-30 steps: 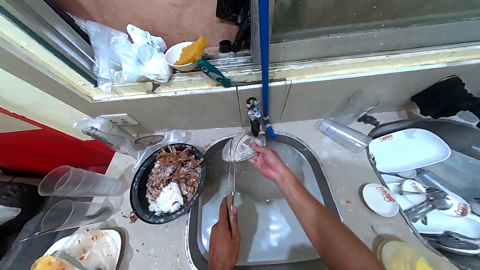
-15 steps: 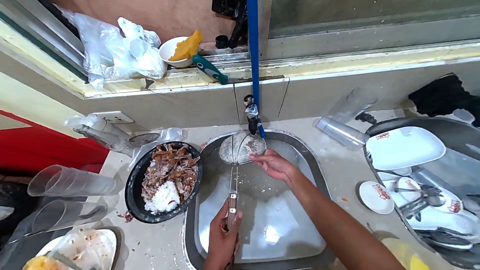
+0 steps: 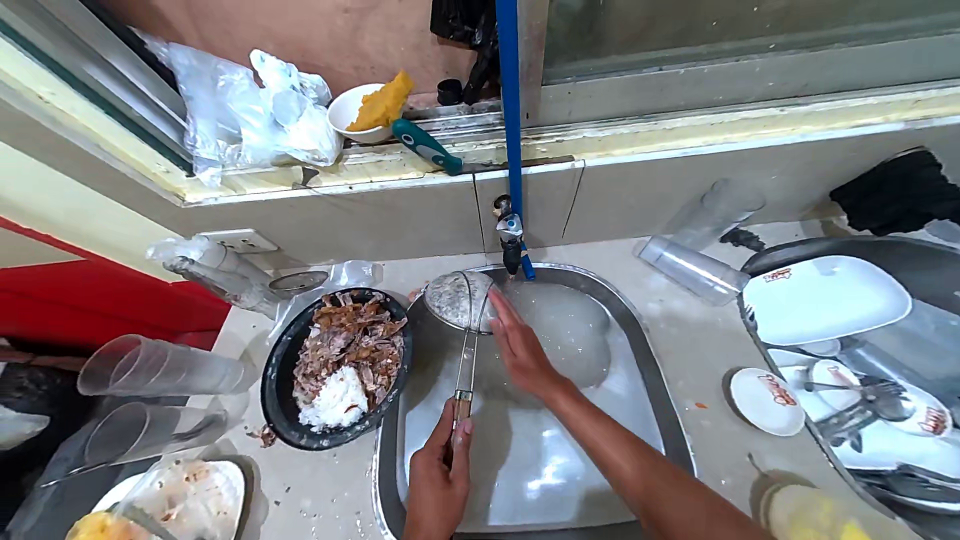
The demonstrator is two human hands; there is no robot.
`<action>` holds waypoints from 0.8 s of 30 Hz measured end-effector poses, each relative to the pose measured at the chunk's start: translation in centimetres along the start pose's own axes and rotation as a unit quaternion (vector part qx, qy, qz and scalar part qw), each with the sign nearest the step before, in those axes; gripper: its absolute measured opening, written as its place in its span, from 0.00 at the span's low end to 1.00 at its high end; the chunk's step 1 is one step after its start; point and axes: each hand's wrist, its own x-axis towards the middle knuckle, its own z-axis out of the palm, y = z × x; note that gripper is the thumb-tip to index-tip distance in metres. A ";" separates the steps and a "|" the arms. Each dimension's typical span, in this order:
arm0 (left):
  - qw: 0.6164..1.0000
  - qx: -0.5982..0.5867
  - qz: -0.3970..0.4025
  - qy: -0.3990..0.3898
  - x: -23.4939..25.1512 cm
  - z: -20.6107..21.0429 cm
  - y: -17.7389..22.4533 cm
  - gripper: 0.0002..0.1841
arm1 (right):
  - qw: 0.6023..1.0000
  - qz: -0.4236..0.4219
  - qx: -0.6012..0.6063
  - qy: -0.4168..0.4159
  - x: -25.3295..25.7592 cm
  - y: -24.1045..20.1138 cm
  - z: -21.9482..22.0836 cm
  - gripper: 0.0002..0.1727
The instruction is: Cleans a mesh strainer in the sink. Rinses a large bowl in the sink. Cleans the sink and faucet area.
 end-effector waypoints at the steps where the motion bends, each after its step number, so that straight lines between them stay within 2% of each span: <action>1: 1.000 0.013 0.004 0.008 -0.4 -0.1 -0.1 0.28 | 1.000 -0.018 0.003 -0.011 -0.9 0.1 0.3 0.29; 5: 0.996 0.082 0.034 0.022 -1.2 -1.1 -0.5 0.28 | 0.995 -0.088 -0.002 -0.037 -1.0 1.3 -1.2 0.27; 7: 0.994 0.098 0.051 0.019 -0.9 -0.9 -0.9 0.28 | 0.999 -0.026 -0.020 -0.016 0.3 1.9 -1.9 0.27; 9: 0.992 0.106 0.074 0.016 -0.1 0.2 -0.9 0.28 | 0.998 0.053 0.021 0.038 1.4 1.9 -1.7 0.31; 10: 0.990 0.108 0.083 0.021 0.6 0.7 -0.8 0.28 | 0.996 0.055 0.039 0.056 1.5 1.7 -1.3 0.31; 12: 0.992 0.093 0.078 0.034 2.0 1.1 -0.7 0.29 | 0.998 -0.017 0.055 0.036 0.4 0.8 -0.1 0.30; 14: 0.996 0.062 0.059 0.035 3.4 1.0 -0.6 0.30 | 0.994 -0.093 0.045 -0.028 -0.5 0.4 0.4 0.29; 16: 0.999 0.028 0.030 0.013 4.5 0.7 0.2 0.31 | 0.993 -0.110 -0.021 -0.021 0.3 1.0 -0.4 0.28; 19: 0.999 -0.021 -0.010 -0.022 4.9 0.9 1.7 0.31 | 0.986 0.018 -0.158 0.045 2.6 1.3 -2.5 0.29; 21: 0.998 -0.041 -0.022 -0.037 4.6 1.7 2.4 0.31 | 0.981 0.117 -0.147 0.056 4.1 1.0 -3.9 0.33; 23: 0.996 -0.064 -0.042 -0.042 4.4 2.7 2.5 0.31 | 0.979 0.142 -0.125 0.073 4.0 0.2 -3.8 0.34; 24: 0.995 -0.076 -0.050 -0.037 4.3 3.3 2.3 0.31 | 0.982 0.113 -0.132 0.076 3.2 -0.3 -3.2 0.34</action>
